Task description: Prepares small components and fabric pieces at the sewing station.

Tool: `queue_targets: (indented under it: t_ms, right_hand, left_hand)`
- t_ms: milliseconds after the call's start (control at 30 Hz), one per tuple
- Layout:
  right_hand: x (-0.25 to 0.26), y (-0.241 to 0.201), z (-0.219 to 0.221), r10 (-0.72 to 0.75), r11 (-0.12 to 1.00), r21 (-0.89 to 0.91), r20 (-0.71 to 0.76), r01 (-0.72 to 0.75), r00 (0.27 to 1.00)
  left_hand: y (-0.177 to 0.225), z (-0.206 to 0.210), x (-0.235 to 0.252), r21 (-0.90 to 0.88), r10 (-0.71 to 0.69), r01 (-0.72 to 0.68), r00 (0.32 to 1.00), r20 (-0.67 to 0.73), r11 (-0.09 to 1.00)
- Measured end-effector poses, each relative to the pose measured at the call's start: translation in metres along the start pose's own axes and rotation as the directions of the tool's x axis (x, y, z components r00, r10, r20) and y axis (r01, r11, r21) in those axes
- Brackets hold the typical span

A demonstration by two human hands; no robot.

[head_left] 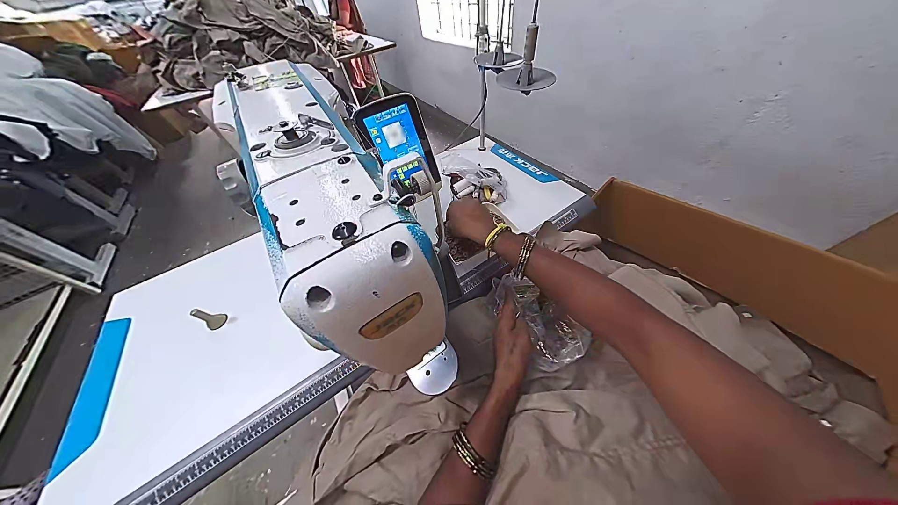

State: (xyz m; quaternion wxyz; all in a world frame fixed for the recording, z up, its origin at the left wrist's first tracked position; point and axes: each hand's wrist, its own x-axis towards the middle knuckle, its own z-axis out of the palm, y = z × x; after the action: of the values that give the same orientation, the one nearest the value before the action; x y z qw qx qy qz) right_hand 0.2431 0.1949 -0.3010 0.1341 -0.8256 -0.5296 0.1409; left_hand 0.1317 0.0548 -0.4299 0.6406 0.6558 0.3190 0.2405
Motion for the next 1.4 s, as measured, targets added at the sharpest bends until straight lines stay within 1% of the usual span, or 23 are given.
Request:
queue_targets:
  t_ms: [67, 133, 200, 233, 267, 367, 467, 533, 600, 633, 667, 733, 767, 833, 933, 1000, 1067, 1100, 1133, 1167, 1200, 1300, 1400]
  right_hand:
    - [0.005, -0.001, -0.012, 0.021, 0.999, -0.027, 0.02, -0.02, 1.0]
    - [0.009, 0.007, -0.007, -0.016, 1.0, 0.006, -0.053, 0.016, 0.998]
    - [0.005, 0.021, 0.014, -0.151, 0.98, 0.094, -0.226, 0.176, 0.962]
    - [0.006, 0.026, 0.027, -0.215, 0.962, 0.105, -0.277, 0.252, 0.937]
    - [0.007, 0.029, 0.04, -0.261, 0.949, 0.104, -0.272, 0.298, 0.926]
    - [0.01, 0.034, 0.07, -0.325, 0.944, 0.014, -0.126, 0.329, 0.937]
    - [0.018, 0.036, 0.085, -0.335, 0.942, -0.024, -0.161, 0.336, 0.928]
    - [0.011, 0.034, 0.069, -0.304, 0.946, 0.069, -0.15, 0.317, 0.941]
    - [-0.018, 0.019, 0.014, -0.209, 0.975, 0.075, -0.012, 0.209, 0.978]
    - [-0.027, 0.034, 0.015, -0.308, 0.916, 0.167, -0.288, 0.364, 0.907]
    - [-0.044, 0.042, 0.0, -0.344, 0.854, 0.258, -0.372, 0.452, 0.862]
    - [-0.092, 0.052, -0.044, -0.355, 0.799, 0.423, -0.241, 0.427, 0.903]
    - [-0.12, 0.057, -0.06, -0.342, 0.82, 0.435, -0.15, 0.373, 0.928]
    - [-0.169, 0.068, -0.072, -0.284, 0.917, 0.286, -0.025, 0.279, 0.958]
    - [-0.201, 0.082, -0.044, -0.226, 0.973, 0.0, 0.178, 0.23, 0.958]
    - [-0.196, 0.081, -0.017, -0.152, 0.98, -0.075, 0.329, 0.186, 0.932]
    - [-0.187, 0.081, 0.011, -0.08, 0.988, -0.086, 0.413, 0.126, 0.907]
    - [-0.18, 0.091, 0.033, -0.099, 0.989, -0.058, 0.407, 0.134, 0.908]
    - [-0.174, 0.109, 0.061, -0.176, 0.984, 0.075, 0.297, 0.161, 0.938]
    - [-0.172, 0.118, 0.076, -0.226, 0.963, 0.197, 0.203, 0.186, 0.953]
    - [-0.174, 0.119, 0.073, -0.238, 0.95, 0.249, 0.181, 0.19, 0.954]
    - [-0.183, 0.105, 0.032, -0.167, 0.98, 0.157, 0.321, 0.121, 0.932]
    - [-0.174, 0.112, 0.033, -0.142, 0.989, 0.006, 0.245, 0.145, 0.959]
  left_hand:
    - [0.0, 0.0, 0.0, -0.022, 0.012, -0.012, 1.0, 0.013, 1.0]
    - [0.001, -0.001, 0.0, -0.022, 0.007, -0.007, 1.0, 0.011, 1.0]
    - [0.0, 0.0, 0.0, 0.003, 0.003, -0.003, 1.0, -0.002, 1.0]
    - [-0.001, 0.0, 0.001, 0.007, 0.007, -0.007, 1.0, -0.008, 1.0]
    - [-0.002, 0.001, 0.001, 0.009, 0.013, -0.012, 1.0, -0.016, 1.0]
    - [0.0, 0.0, 0.0, -0.014, -0.027, 0.027, 1.0, 0.006, 1.0]
    - [0.0, 0.0, 0.001, 0.018, -0.057, 0.058, 0.997, -0.053, 0.998]
    - [-0.001, -0.001, -0.001, -0.041, -0.031, 0.03, 0.999, -0.019, 0.999]
    - [-0.003, -0.004, -0.002, -0.107, 0.062, -0.064, 0.998, -0.017, 0.992]
    - [0.001, -0.005, -0.004, -0.099, 0.089, -0.092, 0.995, -0.036, 0.991]
    - [0.006, -0.005, -0.007, -0.074, 0.11, -0.116, 0.991, -0.072, 0.991]
    - [0.025, -0.006, -0.014, -0.014, 0.151, -0.154, 0.979, -0.14, 0.988]
    - [0.035, -0.007, -0.02, 0.035, 0.179, -0.176, 0.97, -0.162, 0.984]
    - [0.051, -0.009, -0.028, 0.18, 0.276, -0.242, 0.94, -0.2, 0.954]
    - [0.062, -0.007, -0.039, 0.329, 0.385, -0.314, 0.905, -0.18, 0.891]
    - [0.067, 0.001, -0.048, 0.383, 0.443, -0.371, 0.889, -0.119, 0.846]
    - [0.072, 0.012, -0.059, 0.431, 0.487, -0.422, 0.872, -0.046, 0.798]
    - [0.072, 0.017, -0.064, 0.442, 0.49, -0.438, 0.872, -0.006, 0.783]
    - [0.069, 0.02, -0.066, 0.443, 0.48, -0.439, 0.877, 0.023, 0.782]
    - [0.066, 0.022, -0.067, 0.448, 0.457, -0.425, 0.889, 0.042, 0.786]
    - [0.063, 0.023, -0.066, 0.465, 0.451, -0.416, 0.892, 0.039, 0.781]
    - [0.058, 0.02, -0.063, 0.497, 0.481, -0.416, 0.877, -0.002, 0.762]
    - [0.058, 0.02, -0.058, 0.462, 0.465, -0.396, 0.884, -0.04, 0.794]
